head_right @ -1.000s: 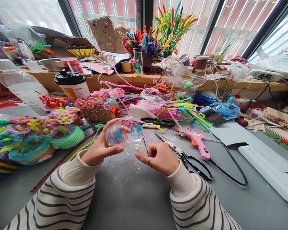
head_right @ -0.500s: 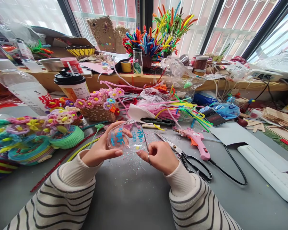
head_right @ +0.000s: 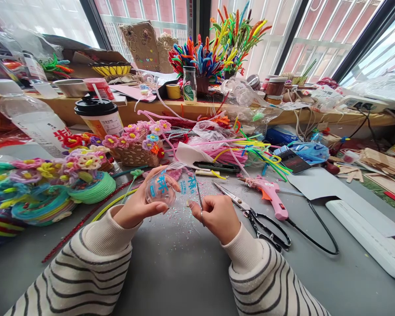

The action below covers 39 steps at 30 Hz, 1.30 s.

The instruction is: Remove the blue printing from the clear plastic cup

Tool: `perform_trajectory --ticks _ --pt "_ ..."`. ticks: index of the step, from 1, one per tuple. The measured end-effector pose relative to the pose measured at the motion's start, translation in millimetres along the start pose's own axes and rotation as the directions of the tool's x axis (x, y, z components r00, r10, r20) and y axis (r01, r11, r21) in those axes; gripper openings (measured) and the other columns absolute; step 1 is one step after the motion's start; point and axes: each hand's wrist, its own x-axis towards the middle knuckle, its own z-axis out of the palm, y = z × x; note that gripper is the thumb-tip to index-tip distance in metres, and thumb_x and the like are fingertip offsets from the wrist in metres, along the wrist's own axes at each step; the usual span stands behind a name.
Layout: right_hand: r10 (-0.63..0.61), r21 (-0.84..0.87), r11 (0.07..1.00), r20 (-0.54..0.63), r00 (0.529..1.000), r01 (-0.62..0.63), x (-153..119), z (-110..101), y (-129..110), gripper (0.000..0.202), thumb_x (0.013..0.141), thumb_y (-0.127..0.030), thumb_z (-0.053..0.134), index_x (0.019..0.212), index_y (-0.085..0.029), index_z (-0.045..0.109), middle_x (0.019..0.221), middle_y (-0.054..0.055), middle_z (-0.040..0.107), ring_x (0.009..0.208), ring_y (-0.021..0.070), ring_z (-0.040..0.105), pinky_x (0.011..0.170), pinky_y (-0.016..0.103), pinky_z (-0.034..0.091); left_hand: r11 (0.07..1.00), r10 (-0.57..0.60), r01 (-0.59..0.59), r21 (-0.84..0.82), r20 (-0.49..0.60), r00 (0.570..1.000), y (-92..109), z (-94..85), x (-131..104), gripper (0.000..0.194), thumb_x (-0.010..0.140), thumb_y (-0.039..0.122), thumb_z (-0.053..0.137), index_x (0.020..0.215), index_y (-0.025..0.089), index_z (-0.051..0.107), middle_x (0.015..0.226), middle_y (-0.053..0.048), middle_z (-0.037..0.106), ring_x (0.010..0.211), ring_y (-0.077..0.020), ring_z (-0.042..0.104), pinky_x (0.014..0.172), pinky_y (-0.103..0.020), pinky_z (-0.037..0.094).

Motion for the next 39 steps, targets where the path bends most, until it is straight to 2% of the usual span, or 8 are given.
perform_trajectory --ticks 4,9,15,19,25,30,35,39 --pt "0.001 0.002 1.0 -0.017 1.0 -0.001 -0.8 -0.2 -1.7 0.045 0.066 -0.051 0.044 0.037 -0.021 0.029 0.035 -0.003 0.035 0.038 0.0073 0.031 0.043 0.022 0.029 1.0 -0.022 0.022 0.003 -0.035 0.999 1.3 0.1 -0.1 0.07 0.054 0.034 0.073 0.113 0.026 0.035 0.114 -0.007 0.047 0.084 -0.0156 0.051 0.072 -0.027 0.042" --pt "-0.015 -0.029 0.999 -0.029 0.999 0.015 -0.6 -1.9 -4.7 0.041 0.062 -0.048 0.048 0.04 -0.021 0.028 0.037 -0.005 0.032 0.04 0.0069 0.027 0.041 0.021 0.024 1.0 0.005 -0.005 -0.01 0.03 1.0 -0.2 0.5 0.2 0.066 0.055 0.033 0.072 0.111 0.025 0.037 0.104 -0.005 0.052 0.077 -0.0132 0.052 0.064 -0.024 0.042" --pt "0.009 -0.046 0.999 -0.037 0.999 -0.011 -0.4 0.0 -2.4 0.039 0.063 -0.048 0.043 0.039 -0.021 0.029 0.036 -0.003 0.036 0.039 0.0077 0.03 0.042 0.022 0.028 1.0 0.018 -0.017 -0.014 0.05 0.999 -0.9 0.2 0.0 0.062 0.055 0.031 0.072 0.108 0.026 0.04 0.098 -0.002 0.053 0.074 -0.0118 0.051 0.063 -0.023 0.041" --pt "0.005 -0.037 0.999 -0.047 0.999 -0.007 -1.3 0.2 -2.0 0.041 0.065 -0.049 0.043 0.038 -0.021 0.029 0.035 -0.003 0.034 0.038 0.0073 0.03 0.043 0.022 0.029 1.0 0.027 -0.028 0.015 0.022 0.999 -1.8 -1.3 0.4 0.063 0.056 0.032 0.072 0.11 0.026 0.04 0.101 -0.003 0.052 0.079 -0.0136 0.052 0.07 -0.026 0.041" --pt "-0.031 -0.054 0.998 -0.088 0.996 0.027 -1.2 -1.2 -1.9 0.04 0.06 -0.044 0.051 0.038 -0.02 0.028 0.035 -0.005 0.032 0.039 0.0063 0.027 0.041 0.021 0.024 0.994 0.087 -0.092 0.058 0.084 0.993 -4.5 -2.5 0.0 0.06 0.057 0.033 0.071 0.109 0.027 0.041 0.103 -0.003 0.051 0.088 -0.0166 0.05 0.081 -0.03 0.037" --pt "-0.057 -0.051 0.997 -0.118 0.991 0.051 -0.1 0.1 -0.3 0.041 0.065 -0.045 0.045 0.037 -0.02 0.027 0.033 -0.005 0.032 0.037 0.0062 0.026 0.04 0.02 0.025 0.993 0.09 -0.096 0.072 0.078 0.993 -3.8 -3.2 -0.7 0.063 0.056 0.035 0.072 0.109 0.026 0.039 0.102 -0.004 0.05 0.088 -0.0171 0.049 0.081 -0.031 0.037" --pt "-0.084 -0.057 0.995 -0.117 0.989 0.078 -1.2 -1.0 -1.3 0.044 0.064 -0.045 0.051 0.038 -0.02 0.026 0.034 -0.006 0.03 0.037 0.0055 0.026 0.039 0.02 0.024 0.992 0.078 -0.084 0.089 0.065 0.995 -2.3 -6.0 -1.5 0.065 0.057 0.042 0.069 0.11 0.023 0.037 0.1 -0.005 0.05 0.082 -0.0164 0.049 0.075 -0.031 0.036" --pt "-0.138 -0.072 0.989 -0.109 0.984 0.13 -2.8 -0.6 -2.3 0.045 0.067 -0.045 0.051 0.039 -0.02 0.025 0.035 -0.006 0.029 0.037 0.0052 0.025 0.038 0.02 0.023 0.994 0.008 -0.014 0.107 0.062 0.998 1.1 -5.9 -2.0 0.066 0.057 0.051 0.066 0.108 0.02 0.037 0.084 -0.002 0.051 0.068 -0.0122 0.047 0.066 -0.027 0.035"
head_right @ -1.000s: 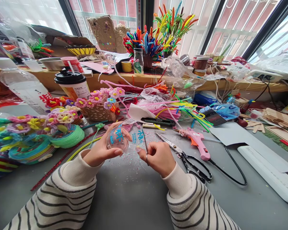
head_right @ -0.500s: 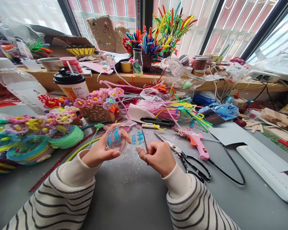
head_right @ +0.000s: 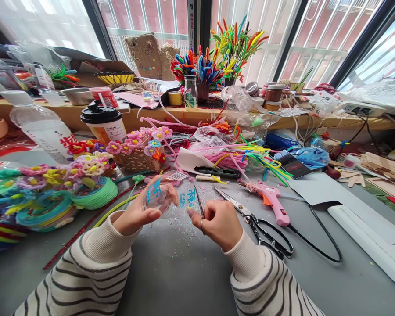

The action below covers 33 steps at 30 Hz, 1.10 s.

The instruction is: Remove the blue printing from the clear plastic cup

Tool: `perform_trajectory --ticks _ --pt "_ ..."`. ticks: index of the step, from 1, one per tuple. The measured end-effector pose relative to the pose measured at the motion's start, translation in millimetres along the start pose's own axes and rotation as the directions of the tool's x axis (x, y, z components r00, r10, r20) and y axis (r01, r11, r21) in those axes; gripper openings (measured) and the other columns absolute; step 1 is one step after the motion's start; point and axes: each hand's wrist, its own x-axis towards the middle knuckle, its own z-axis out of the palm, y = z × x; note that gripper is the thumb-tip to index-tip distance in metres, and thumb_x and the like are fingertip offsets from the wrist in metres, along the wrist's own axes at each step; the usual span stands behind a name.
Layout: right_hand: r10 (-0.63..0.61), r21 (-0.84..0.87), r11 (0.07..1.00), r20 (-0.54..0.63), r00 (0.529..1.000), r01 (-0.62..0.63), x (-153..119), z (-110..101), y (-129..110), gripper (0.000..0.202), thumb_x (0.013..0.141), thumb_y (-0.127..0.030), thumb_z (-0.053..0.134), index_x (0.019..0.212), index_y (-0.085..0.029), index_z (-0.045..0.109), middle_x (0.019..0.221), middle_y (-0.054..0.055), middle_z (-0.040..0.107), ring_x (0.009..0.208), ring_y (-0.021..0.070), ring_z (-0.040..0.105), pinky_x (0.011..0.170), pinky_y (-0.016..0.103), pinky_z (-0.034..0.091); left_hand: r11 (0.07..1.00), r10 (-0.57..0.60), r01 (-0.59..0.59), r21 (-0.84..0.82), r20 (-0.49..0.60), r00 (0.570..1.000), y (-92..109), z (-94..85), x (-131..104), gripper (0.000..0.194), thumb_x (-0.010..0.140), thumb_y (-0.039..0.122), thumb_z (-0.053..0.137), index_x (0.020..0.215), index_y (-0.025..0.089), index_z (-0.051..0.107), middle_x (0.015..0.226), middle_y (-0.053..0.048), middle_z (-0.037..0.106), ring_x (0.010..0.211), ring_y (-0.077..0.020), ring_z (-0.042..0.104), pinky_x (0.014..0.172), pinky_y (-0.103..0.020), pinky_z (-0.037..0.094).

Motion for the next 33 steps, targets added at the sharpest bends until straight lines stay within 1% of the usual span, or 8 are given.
perform_trajectory --ticks 4,7,11,14,17,21,27,33 --pt "-0.048 -0.018 0.999 -0.016 0.999 0.048 -0.3 2.2 0.0 0.047 0.072 -0.043 0.047 0.039 -0.02 0.023 0.034 -0.007 0.026 0.037 0.0051 0.022 0.038 0.02 0.024 0.999 -0.01 0.01 -0.042 -0.009 1.0 3.5 1.6 1.1 0.063 0.055 0.056 0.064 0.098 0.02 0.036 0.074 0.0 0.05 0.064 -0.012 0.046 0.061 -0.026 0.034" --pt "-0.034 -0.022 0.999 0.011 0.999 0.034 -0.4 2.2 -0.2 0.047 0.072 -0.043 0.048 0.039 -0.02 0.023 0.034 -0.006 0.026 0.037 0.005 0.022 0.038 0.02 0.024 0.996 -0.021 0.022 -0.087 0.011 1.0 4.5 2.3 1.8 0.06 0.055 0.056 0.064 0.094 0.02 0.036 0.071 0.001 0.048 0.061 -0.0108 0.046 0.057 -0.024 0.033" --pt "0.013 -0.023 1.0 0.059 0.998 -0.012 -0.9 -0.3 -1.1 0.045 0.067 -0.046 0.052 0.04 -0.019 0.027 0.037 -0.006 0.029 0.039 0.0052 0.025 0.039 0.02 0.024 0.996 -0.009 0.012 -0.083 0.033 0.999 5.0 2.8 1.7 0.057 0.057 0.054 0.063 0.095 0.02 0.038 0.072 0.001 0.048 0.06 -0.0096 0.043 0.056 -0.023 0.033" --pt "0.031 -0.025 0.999 0.079 0.996 -0.029 -0.9 -0.7 -2.1 0.045 0.066 -0.047 0.052 0.041 -0.019 0.027 0.037 -0.006 0.03 0.039 0.0055 0.026 0.039 0.02 0.024 0.998 -0.019 0.022 -0.053 0.059 0.998 6.0 3.6 1.2 0.056 0.058 0.055 0.063 0.092 0.019 0.038 0.07 0.002 0.046 0.057 -0.0086 0.039 0.053 -0.022 0.032" --pt "0.009 -0.028 1.0 0.056 0.998 -0.007 -0.8 1.4 -2.3 0.044 0.068 -0.046 0.048 0.039 -0.02 0.027 0.036 -0.006 0.028 0.038 0.0056 0.026 0.039 0.02 0.024 0.998 -0.037 0.04 -0.051 0.061 0.997 7.3 4.6 0.7 0.055 0.058 0.055 0.062 0.091 0.019 0.036 0.07 0.002 0.045 0.055 -0.0075 0.037 0.05 -0.022 0.031" --pt "-0.012 -0.014 1.0 0.038 0.999 0.012 -1.2 3.8 -1.4 0.045 0.07 -0.045 0.046 0.038 -0.02 0.024 0.034 -0.006 0.027 0.037 0.0054 0.024 0.038 0.021 0.023 0.997 -0.043 0.044 -0.069 0.019 0.999 8.6 5.1 0.6 0.059 0.057 0.055 0.063 0.094 0.02 0.035 0.069 0.002 0.044 0.057 -0.0081 0.039 0.051 -0.022 0.032" --pt "0.02 0.036 0.999 0.123 0.992 -0.024 -1.7 3.2 -0.8 0.043 0.067 -0.045 0.051 0.04 -0.019 0.028 0.037 -0.006 0.031 0.039 0.0052 0.026 0.039 0.019 0.024 0.999 -0.006 0.008 -0.053 0.039 0.999 7.0 5.0 -0.7 0.05 0.059 0.052 0.063 0.089 0.019 0.039 0.066 0.003 0.044 0.055 -0.0079 0.04 0.054 -0.023 0.033" --pt "0.036 0.022 0.999 0.183 0.982 -0.04 -0.4 3.7 2.2 0.044 0.067 -0.046 0.049 0.04 -0.019 0.027 0.037 -0.006 0.03 0.04 0.0056 0.027 0.039 0.019 0.024 1.0 -0.029 0.029 -0.004 0.046 0.999 4.5 3.0 -2.0 0.05 0.059 0.049 0.064 0.089 0.02 0.037 0.064 0.004 0.045 0.055 -0.0084 0.041 0.052 -0.022 0.033"
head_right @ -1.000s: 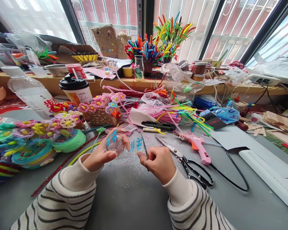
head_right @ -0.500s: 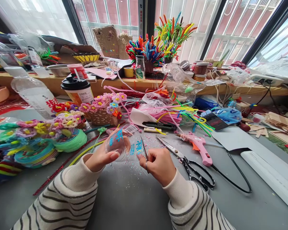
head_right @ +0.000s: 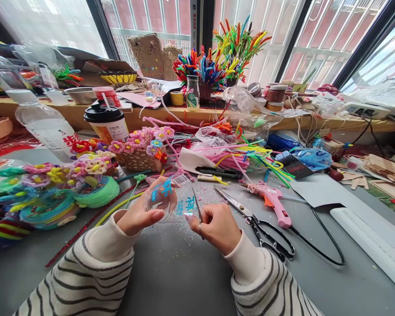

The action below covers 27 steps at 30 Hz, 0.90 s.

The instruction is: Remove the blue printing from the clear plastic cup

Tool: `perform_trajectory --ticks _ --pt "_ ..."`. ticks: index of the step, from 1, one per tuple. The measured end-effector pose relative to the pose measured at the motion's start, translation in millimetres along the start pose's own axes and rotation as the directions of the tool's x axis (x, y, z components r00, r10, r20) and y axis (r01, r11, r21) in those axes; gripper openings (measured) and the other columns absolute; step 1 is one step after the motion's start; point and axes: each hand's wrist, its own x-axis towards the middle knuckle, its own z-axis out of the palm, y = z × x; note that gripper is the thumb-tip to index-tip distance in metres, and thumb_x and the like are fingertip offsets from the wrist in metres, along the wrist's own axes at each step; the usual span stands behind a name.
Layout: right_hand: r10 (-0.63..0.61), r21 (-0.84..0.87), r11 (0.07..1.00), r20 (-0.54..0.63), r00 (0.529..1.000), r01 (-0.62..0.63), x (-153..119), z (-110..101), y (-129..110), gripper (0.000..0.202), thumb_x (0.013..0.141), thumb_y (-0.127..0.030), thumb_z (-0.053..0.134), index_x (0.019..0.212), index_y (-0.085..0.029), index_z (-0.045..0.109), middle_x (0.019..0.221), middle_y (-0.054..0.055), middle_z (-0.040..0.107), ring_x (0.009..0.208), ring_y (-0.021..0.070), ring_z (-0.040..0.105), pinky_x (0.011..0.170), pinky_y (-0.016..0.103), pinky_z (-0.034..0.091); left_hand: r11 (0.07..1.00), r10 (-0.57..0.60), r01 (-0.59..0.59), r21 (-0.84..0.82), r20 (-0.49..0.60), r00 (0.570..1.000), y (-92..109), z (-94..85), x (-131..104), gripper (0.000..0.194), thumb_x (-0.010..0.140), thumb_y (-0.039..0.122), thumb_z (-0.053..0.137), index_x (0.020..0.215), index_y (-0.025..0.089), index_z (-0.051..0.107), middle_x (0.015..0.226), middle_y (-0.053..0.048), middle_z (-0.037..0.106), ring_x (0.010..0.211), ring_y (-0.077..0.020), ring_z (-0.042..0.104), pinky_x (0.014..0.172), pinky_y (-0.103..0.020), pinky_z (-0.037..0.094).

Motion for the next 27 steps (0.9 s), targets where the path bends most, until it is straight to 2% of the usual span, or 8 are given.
perform_trajectory --ticks 5,12,16,21,27 --pt "0.024 -0.019 1.0 -0.007 1.0 -0.024 0.5 1.5 0.5 0.044 0.07 -0.048 0.044 0.04 -0.02 0.027 0.037 -0.005 0.031 0.04 0.0064 0.028 0.04 0.02 0.026 0.999 0.036 -0.036 0.013 -0.013 0.999 -0.5 -1.3 1.1 0.048 0.061 0.052 0.061 0.088 0.02 0.036 0.065 0.005 0.042 0.054 -0.0072 0.038 0.051 -0.021 0.032" --pt "0.02 0.032 0.999 0.033 0.999 -0.021 0.3 2.5 0.2 0.047 0.068 -0.05 0.05 0.039 -0.019 0.028 0.037 -0.006 0.032 0.04 0.0057 0.027 0.039 0.019 0.024 0.999 0.0 0.0 0.038 0.006 1.0 -0.1 -1.8 1.3 0.049 0.061 0.055 0.059 0.085 0.019 0.036 0.061 0.005 0.041 0.052 -0.007 0.036 0.049 -0.022 0.028" --pt "0.03 0.053 0.998 0.054 0.998 -0.033 0.1 5.9 2.7 0.046 0.069 -0.051 0.046 0.041 -0.019 0.028 0.037 -0.005 0.031 0.04 0.0059 0.027 0.038 0.019 0.024 0.999 -0.035 0.035 0.029 0.009 0.999 0.8 -1.3 1.3 0.05 0.06 0.056 0.059 0.085 0.019 0.037 0.059 0.006 0.041 0.052 -0.0077 0.038 0.049 -0.022 0.028" --pt "0.069 0.092 0.993 0.03 0.997 -0.072 -0.1 8.7 4.1 0.044 0.07 -0.05 0.044 0.041 -0.02 0.027 0.037 -0.004 0.031 0.04 0.0067 0.029 0.04 0.02 0.026 1.0 0.007 -0.007 -0.001 -0.006 1.0 -2.2 -2.3 1.6 0.048 0.061 0.055 0.058 0.084 0.018 0.037 0.063 0.005 0.043 0.054 -0.0076 0.04 0.05 -0.022 0.03" --pt "0.051 0.063 0.996 0.075 0.996 -0.056 0.6 6.4 2.1 0.042 0.067 -0.049 0.046 0.042 -0.02 0.029 0.04 -0.004 0.032 0.042 0.0069 0.028 0.04 0.021 0.024 0.997 -0.035 0.033 0.074 0.024 0.999 1.0 -1.7 1.5 0.047 0.061 0.056 0.058 0.081 0.018 0.038 0.061 0.005 0.043 0.053 -0.008 0.04 0.05 -0.023 0.029"
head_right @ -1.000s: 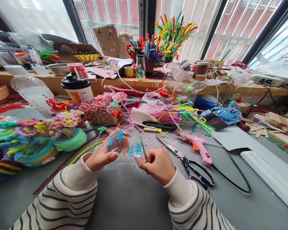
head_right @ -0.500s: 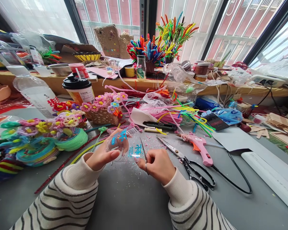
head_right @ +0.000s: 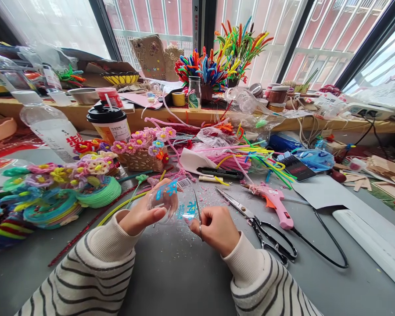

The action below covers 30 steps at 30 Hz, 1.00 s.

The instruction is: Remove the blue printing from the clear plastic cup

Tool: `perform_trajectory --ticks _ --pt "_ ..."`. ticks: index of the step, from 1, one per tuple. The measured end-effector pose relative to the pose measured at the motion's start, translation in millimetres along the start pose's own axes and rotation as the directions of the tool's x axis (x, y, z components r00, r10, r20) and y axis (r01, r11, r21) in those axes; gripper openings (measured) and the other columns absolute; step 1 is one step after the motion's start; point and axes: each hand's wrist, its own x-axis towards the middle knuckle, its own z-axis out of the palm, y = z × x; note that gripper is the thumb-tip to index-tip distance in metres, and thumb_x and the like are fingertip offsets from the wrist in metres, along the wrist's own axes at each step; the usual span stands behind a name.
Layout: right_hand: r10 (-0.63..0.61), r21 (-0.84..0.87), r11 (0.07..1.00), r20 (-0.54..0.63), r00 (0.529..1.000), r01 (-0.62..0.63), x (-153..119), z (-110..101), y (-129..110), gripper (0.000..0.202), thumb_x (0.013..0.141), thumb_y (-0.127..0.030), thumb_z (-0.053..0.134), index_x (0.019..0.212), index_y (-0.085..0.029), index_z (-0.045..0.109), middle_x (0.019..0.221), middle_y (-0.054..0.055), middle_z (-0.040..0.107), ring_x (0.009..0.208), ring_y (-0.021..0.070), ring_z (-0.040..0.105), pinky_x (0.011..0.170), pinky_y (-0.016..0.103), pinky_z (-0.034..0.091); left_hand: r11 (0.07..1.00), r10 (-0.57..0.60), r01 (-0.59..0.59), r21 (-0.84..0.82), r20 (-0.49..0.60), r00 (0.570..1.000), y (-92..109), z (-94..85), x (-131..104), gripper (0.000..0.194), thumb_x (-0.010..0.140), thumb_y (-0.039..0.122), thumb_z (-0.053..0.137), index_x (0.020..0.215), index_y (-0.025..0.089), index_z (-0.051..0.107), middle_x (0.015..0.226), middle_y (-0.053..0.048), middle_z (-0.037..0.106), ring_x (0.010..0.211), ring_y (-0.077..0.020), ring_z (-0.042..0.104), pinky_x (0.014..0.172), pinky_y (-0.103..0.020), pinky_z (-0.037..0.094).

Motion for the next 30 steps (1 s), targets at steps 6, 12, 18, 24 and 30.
perform_trajectory --ticks 6,12,18,24,30 --pt "0.019 0.033 0.999 -0.019 1.0 -0.019 -0.2 2.0 3.1 0.045 0.07 -0.052 0.042 0.041 -0.02 0.029 0.037 -0.003 0.036 0.039 0.0073 0.033 0.04 0.021 0.028 0.999 -0.032 0.031 -0.035 -0.015 0.999 4.4 2.1 -0.4 0.051 0.06 0.059 0.057 0.082 0.018 0.037 0.061 0.005 0.041 0.052 -0.0078 0.04 0.049 -0.023 0.029" --pt "0.038 0.01 0.999 -0.024 0.999 -0.038 0.2 0.7 1.2 0.049 0.065 -0.057 0.049 0.041 -0.019 0.03 0.039 -0.004 0.036 0.041 0.0066 0.03 0.04 0.02 0.026 0.999 -0.039 0.039 -0.015 0.0 0.999 2.6 1.1 -0.1 0.049 0.061 0.059 0.056 0.08 0.018 0.037 0.061 0.005 0.041 0.052 -0.008 0.039 0.05 -0.023 0.03" --pt "0.032 0.027 0.999 -0.065 0.997 -0.03 1.2 3.1 3.3 0.046 0.067 -0.055 0.044 0.039 -0.02 0.03 0.037 -0.002 0.039 0.04 0.0081 0.035 0.042 0.022 0.031 0.999 -0.026 0.025 -0.037 -0.022 0.999 1.6 1.4 0.1 0.049 0.061 0.059 0.055 0.079 0.018 0.037 0.059 0.005 0.044 0.052 -0.0089 0.04 0.05 -0.024 0.03" --pt "0.027 -0.034 0.999 -0.091 0.996 -0.03 0.4 1.3 1.1 0.046 0.064 -0.055 0.047 0.04 -0.02 0.028 0.039 -0.004 0.033 0.042 0.0077 0.029 0.042 0.022 0.026 0.999 -0.043 0.042 -0.031 -0.037 0.998 2.1 1.9 -0.6 0.048 0.06 0.059 0.055 0.075 0.018 0.037 0.057 0.005 0.045 0.052 -0.0091 0.041 0.05 -0.024 0.032" --pt "0.001 -0.06 0.998 -0.123 0.992 -0.008 1.0 2.2 1.3 0.04 0.062 -0.047 0.047 0.04 -0.02 0.028 0.038 -0.004 0.033 0.041 0.0076 0.029 0.042 0.021 0.025 0.998 -0.063 0.062 -0.024 -0.014 0.998 3.5 2.8 0.4 0.049 0.061 0.06 0.054 0.08 0.017 0.039 0.058 0.004 0.045 0.053 -0.0098 0.042 0.052 -0.024 0.032"
